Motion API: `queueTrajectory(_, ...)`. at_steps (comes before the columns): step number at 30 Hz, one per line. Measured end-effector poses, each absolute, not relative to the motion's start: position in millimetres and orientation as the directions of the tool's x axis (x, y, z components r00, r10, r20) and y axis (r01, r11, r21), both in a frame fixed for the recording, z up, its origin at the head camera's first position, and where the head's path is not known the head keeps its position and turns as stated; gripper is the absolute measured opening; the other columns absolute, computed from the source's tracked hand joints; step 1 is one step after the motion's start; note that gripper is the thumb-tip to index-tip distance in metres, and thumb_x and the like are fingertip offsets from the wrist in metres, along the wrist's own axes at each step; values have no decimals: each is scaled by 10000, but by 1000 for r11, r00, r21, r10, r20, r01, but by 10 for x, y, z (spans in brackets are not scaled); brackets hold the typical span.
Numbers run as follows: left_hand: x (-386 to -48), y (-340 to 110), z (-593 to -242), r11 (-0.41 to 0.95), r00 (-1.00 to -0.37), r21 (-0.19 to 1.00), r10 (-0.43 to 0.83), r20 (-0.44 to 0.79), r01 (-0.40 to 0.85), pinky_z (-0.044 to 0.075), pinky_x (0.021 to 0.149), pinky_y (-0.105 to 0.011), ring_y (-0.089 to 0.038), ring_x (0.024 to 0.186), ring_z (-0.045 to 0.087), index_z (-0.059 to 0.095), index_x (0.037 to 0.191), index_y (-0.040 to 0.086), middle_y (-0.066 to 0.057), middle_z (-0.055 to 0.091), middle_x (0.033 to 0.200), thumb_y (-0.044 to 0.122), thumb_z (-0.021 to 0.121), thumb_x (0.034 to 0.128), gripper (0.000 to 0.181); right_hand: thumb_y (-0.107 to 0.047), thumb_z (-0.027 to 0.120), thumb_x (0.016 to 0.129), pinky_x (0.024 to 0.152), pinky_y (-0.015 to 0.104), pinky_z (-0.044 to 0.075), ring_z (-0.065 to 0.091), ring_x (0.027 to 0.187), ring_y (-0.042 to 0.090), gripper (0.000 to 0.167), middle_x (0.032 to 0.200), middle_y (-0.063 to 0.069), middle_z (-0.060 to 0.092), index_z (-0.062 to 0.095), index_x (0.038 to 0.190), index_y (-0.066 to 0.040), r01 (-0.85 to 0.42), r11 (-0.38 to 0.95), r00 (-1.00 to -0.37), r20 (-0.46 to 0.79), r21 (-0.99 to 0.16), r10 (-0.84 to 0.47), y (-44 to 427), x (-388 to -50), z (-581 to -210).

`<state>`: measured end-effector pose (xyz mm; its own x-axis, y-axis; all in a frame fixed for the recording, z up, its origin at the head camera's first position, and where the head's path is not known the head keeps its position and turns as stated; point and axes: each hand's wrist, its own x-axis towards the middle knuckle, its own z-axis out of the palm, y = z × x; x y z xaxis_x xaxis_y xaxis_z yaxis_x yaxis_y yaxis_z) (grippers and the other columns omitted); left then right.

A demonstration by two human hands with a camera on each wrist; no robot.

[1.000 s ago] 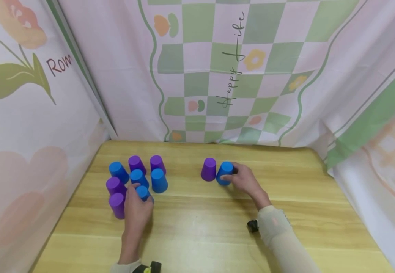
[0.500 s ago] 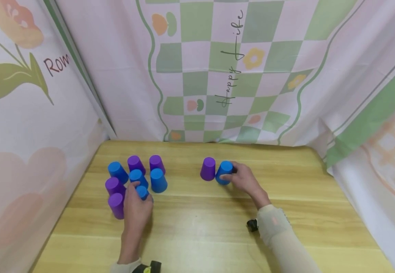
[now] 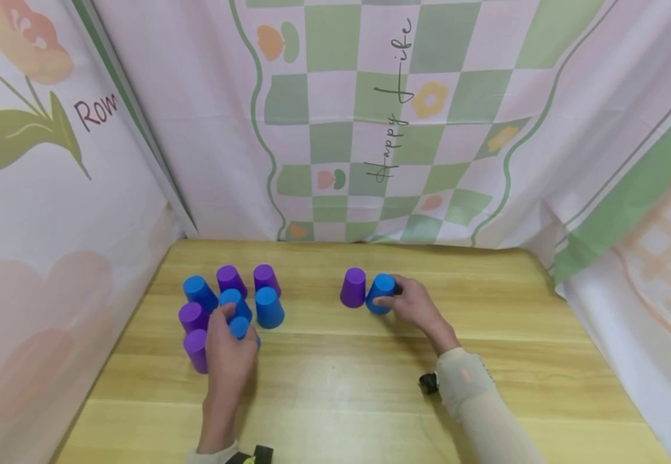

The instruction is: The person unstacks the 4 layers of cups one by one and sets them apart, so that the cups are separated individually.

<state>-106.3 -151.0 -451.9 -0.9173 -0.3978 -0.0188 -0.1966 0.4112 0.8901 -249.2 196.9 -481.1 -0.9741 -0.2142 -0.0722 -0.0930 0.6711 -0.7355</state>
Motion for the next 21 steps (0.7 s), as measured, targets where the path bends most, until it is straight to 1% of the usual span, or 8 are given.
queueTrajectory(5,-1031,-1478,-4451,396,-906,909,-420,53,-130,344,1252,-584,-378,1505,402,409,1520,30,-171,474,1560,65,636,1026,545,-292,797,946,1053,584,542,628,1278,432,569,1376,242,667,618,1407,-10,-93,670,-974,-72,-737,-214,1963,-2495,-4819)
queueTrajectory(11,-1032,-1421,-4380,380,-870,925,-460,176,-14,359,1249,-560,-357,1492,445,436,1492,61,-144,553,1473,64,652,1025,514,-288,798,944,1050,578,544,635,1268,415,545,1363,226,678,634,1390,-23,-97,668,-974,-68,-738,-216,1964,-2479,-4809)
queueTrajectory(15,-1049,-1376,-4326,379,-856,925,-470,216,26,371,1243,-548,-328,1497,456,451,1487,102,-103,583,1446,52,662,1018,516,-298,800,942,1042,574,550,638,1262,414,559,1361,228,678,629,1395,-17,-98,670,-974,-66,-736,-216,1964,-2479,-4808)
queueTrajectory(17,-1053,-1347,-4304,374,-850,925,-464,247,64,376,1243,-530,-311,1490,471,467,1476,103,-92,600,1433,34,657,1016,503,-300,799,943,1049,578,546,633,1272,420,575,1372,233,671,619,1409,-15,-94,670,-974,-69,-736,-214,1963,-2482,-4811)
queueTrajectory(19,-1053,-1321,-4287,372,-847,922,-453,279,104,378,1245,-493,-288,1478,489,478,1470,99,-71,613,1422,19,653,1015,494,-302,798,945,1054,580,543,629,1278,426,588,1379,237,666,611,1420,-11,-92,670,-974,-74,-736,-214,1961,-2487,-4814)
queueTrajectory(21,-1053,-1298,-4282,377,-836,912,-438,331,163,381,1246,-410,-264,1450,521,499,1451,94,-56,630,1393,7,653,1012,473,-305,797,946,1058,580,541,626,1283,428,595,1385,238,663,606,1427,-10,-86,669,-974,-79,-738,-213,1962,-2492,-4815)
